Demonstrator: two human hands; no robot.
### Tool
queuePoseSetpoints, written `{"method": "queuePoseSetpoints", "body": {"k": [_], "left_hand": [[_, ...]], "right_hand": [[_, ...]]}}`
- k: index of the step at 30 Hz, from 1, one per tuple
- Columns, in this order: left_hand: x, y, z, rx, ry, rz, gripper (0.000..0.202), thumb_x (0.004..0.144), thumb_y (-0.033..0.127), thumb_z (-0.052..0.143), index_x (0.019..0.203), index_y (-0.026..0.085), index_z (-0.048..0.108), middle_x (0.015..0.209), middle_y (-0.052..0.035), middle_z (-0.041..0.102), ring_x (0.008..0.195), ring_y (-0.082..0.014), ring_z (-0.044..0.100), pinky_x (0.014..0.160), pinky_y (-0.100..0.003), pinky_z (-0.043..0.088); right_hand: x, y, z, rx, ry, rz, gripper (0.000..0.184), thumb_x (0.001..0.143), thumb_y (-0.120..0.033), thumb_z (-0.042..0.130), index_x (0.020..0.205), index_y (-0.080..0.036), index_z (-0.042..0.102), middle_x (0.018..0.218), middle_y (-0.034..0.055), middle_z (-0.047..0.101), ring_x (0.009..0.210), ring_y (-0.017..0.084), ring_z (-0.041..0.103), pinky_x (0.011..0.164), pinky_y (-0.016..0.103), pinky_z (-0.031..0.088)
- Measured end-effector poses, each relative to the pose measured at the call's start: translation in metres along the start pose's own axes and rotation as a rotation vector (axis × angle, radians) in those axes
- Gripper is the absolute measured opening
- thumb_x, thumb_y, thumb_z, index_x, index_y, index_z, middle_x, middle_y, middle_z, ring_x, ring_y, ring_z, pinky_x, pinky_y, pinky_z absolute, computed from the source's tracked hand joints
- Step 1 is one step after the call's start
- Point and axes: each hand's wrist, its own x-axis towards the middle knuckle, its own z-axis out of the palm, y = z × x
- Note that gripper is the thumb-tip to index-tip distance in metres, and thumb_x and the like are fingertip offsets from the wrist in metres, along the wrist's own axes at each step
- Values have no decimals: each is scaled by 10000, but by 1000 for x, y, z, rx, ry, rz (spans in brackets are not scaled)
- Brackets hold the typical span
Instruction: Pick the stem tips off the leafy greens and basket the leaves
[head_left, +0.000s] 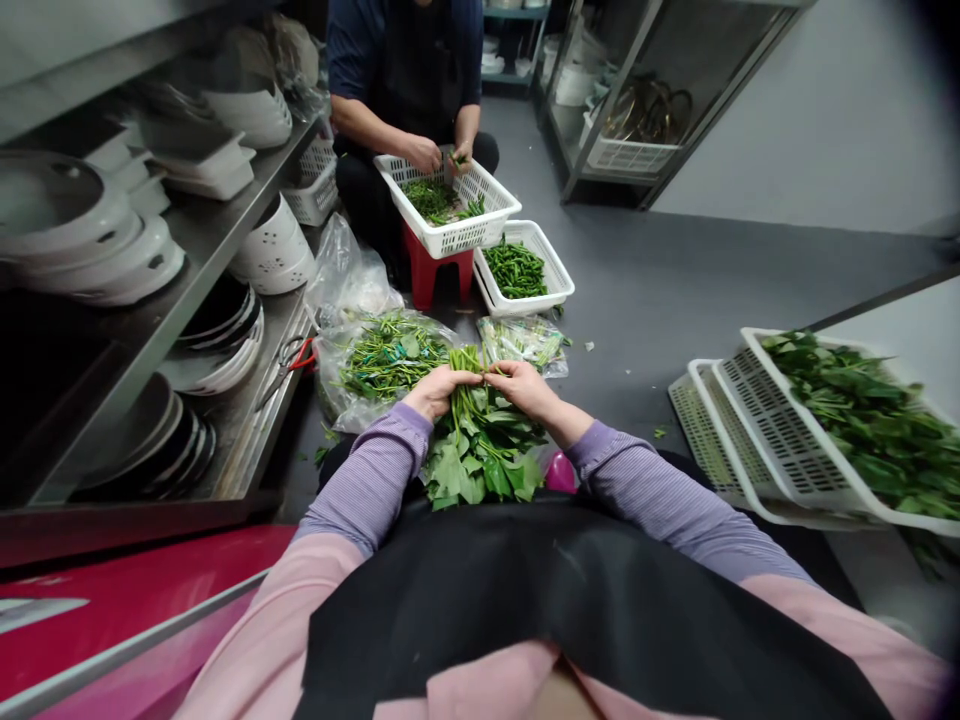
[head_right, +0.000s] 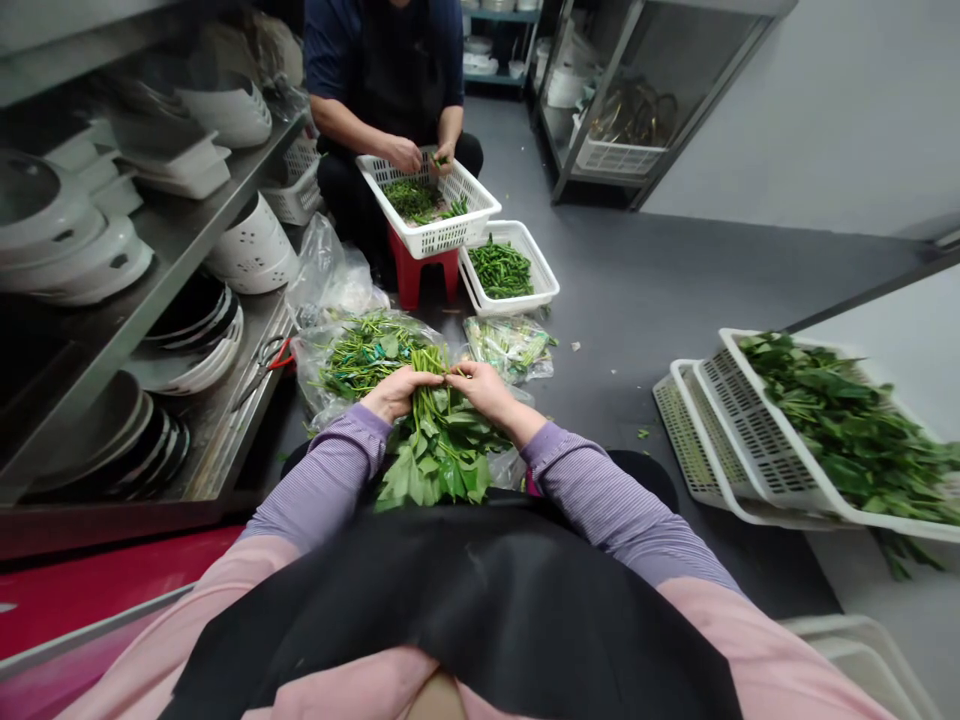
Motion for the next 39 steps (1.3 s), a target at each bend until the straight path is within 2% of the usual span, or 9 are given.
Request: {"method": "queuePoseSetpoints", "body": {"k": [8, 13, 17, 19, 23, 26, 32, 36, 39], "left_hand": [[5, 1, -2, 181, 205, 154, 236, 464, 108, 708, 688, 99, 635, 625, -41, 647, 551, -146, 582, 630, -301, 474], [2, 4, -5, 440, 342, 241, 197, 461, 89, 677, 640, 117, 600, 577, 0, 599, 496, -108, 522, 527, -243, 407], [-2, 8, -3, 407, 284, 164, 171, 490, 131, 682, 628, 122, 583, 527, 3, 568, 462, -109, 504, 506, -249, 386], [-4, 9, 0, 332, 219, 164, 188, 499, 181, 711, 609, 116, 573, 520, 1, 559, 463, -103, 501, 515, -248, 387], [-4, 9, 5, 243, 75, 238, 293, 515, 261, 756, 716, 96, 620, 565, -4, 580, 520, -98, 524, 569, -238, 401], [-6, 8, 8, 245, -7, 251, 402, 537, 298, 764, 855, 84, 642, 586, -11, 596, 555, -110, 546, 590, -241, 402], [-11, 8, 12, 228, -92, 292, 262, 613, 331, 706, 671, 93, 613, 559, -33, 591, 551, -124, 550, 597, -259, 413], [-11, 8, 13, 226, 101, 373, 200, 578, 265, 704, 581, 105, 584, 514, -5, 558, 497, -96, 501, 550, -237, 387], [-11, 7, 14, 240, 181, 475, 171, 567, 235, 703, 593, 103, 597, 522, 7, 556, 511, -89, 498, 567, -231, 392]], "right_hand": [[4, 2, -9, -86, 230, -58, 260, 708, -392, 516, 747, -156, 619, 732, 28, 567, 704, 149, 492, 687, 279, 385], [4, -4, -32, -419, 268, -220, 223, 773, -322, 465, 790, -165, 623, 847, 83, 534, 832, 196, 497, 787, 324, 385], [3, -20, -50, -621, 236, -343, 201, 802, -280, 437, 801, -165, 601, 896, 109, 529, 854, 210, 475, 792, 336, 365], [2, -25, -53, -560, 141, -261, 188, 796, -282, 443, 728, -164, 573, 795, 87, 546, 769, 191, 475, 746, 328, 362], [-4, -26, -48, -81, -244, 100, 243, 780, -380, 456, 691, -164, 519, 639, 17, 540, 568, 118, 412, 564, 263, 316], [-9, -23, -39, 155, -407, 190, 278, 728, -426, 529, 725, -149, 543, 584, -21, 480, 531, 86, 364, 524, 241, 255], [-8, -26, -28, 266, -456, 205, 278, 666, -388, 576, 769, -130, 584, 521, -60, 339, 497, 67, 259, 510, 253, 163], [-5, -29, -22, 183, -463, 141, 198, 697, -322, 476, 603, -152, 515, 493, -53, 314, 487, 70, 253, 509, 254, 177], [-1, -26, -7, 172, -305, 125, 179, 650, -246, 440, 495, -167, 397, 481, -46, 319, 481, 69, 250, 500, 249, 193]]}}
